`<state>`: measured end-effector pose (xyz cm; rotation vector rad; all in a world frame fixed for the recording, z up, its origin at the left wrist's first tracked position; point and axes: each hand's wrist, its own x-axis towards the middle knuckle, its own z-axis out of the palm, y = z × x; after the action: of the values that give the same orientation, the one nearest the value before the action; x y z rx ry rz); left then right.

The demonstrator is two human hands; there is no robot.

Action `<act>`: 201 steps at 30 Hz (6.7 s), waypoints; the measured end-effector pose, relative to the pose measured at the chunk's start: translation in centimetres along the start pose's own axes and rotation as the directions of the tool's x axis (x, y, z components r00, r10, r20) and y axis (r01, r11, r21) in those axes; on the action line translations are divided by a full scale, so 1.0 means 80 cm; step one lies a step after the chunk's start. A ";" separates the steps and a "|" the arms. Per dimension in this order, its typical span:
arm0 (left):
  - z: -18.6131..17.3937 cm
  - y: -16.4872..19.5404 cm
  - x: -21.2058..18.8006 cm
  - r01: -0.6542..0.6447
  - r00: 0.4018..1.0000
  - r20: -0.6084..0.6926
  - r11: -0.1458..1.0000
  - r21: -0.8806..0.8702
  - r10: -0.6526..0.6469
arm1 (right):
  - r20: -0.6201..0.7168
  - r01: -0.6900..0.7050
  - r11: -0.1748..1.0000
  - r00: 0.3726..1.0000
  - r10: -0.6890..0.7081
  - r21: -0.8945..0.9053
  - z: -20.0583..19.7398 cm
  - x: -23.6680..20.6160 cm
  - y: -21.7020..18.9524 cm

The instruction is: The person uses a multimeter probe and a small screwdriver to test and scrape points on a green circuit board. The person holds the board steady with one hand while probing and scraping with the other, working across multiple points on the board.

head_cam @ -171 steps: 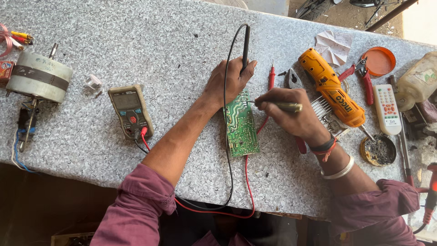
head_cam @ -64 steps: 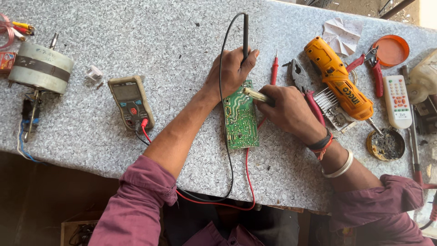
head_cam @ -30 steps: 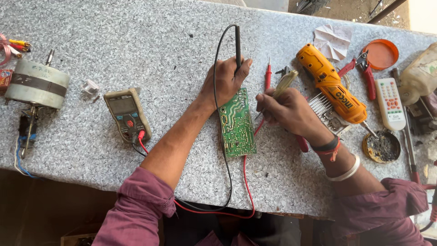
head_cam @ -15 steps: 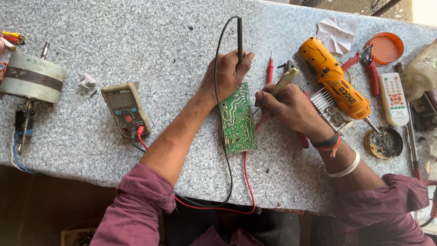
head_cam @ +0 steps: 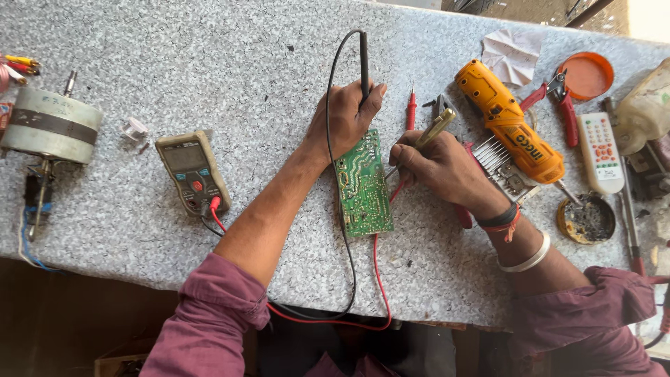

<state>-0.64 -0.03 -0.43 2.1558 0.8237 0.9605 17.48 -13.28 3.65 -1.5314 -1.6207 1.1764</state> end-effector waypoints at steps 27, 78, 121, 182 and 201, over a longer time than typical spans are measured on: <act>-0.002 -0.002 -0.001 0.019 0.999 0.037 0.999 -0.044 -0.017 | 0.050 0.026 0.997 0.998 -0.030 0.074 0.000 0.001 0.004; -0.003 0.005 0.002 0.091 0.994 0.062 0.996 0.020 -0.092 | 0.236 0.066 0.997 0.970 -0.054 -0.044 -0.010 0.000 0.009; 0.002 -0.001 0.003 0.076 0.997 0.032 0.996 0.047 -0.077 | 0.183 -0.036 0.986 0.983 0.006 0.161 -0.004 0.004 0.021; -0.001 0.001 0.003 0.080 0.996 0.044 0.996 0.031 -0.082 | 0.029 0.056 0.992 0.998 -0.060 0.110 -0.005 0.003 0.019; -0.003 0.006 0.003 0.093 0.994 0.051 0.995 0.024 -0.094 | 0.048 0.129 0.992 0.990 -0.129 0.012 -0.007 0.004 0.003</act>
<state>-0.56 -0.06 0.13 2.1314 0.9051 0.8484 18.03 -12.85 3.64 -1.3801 -1.7173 1.1570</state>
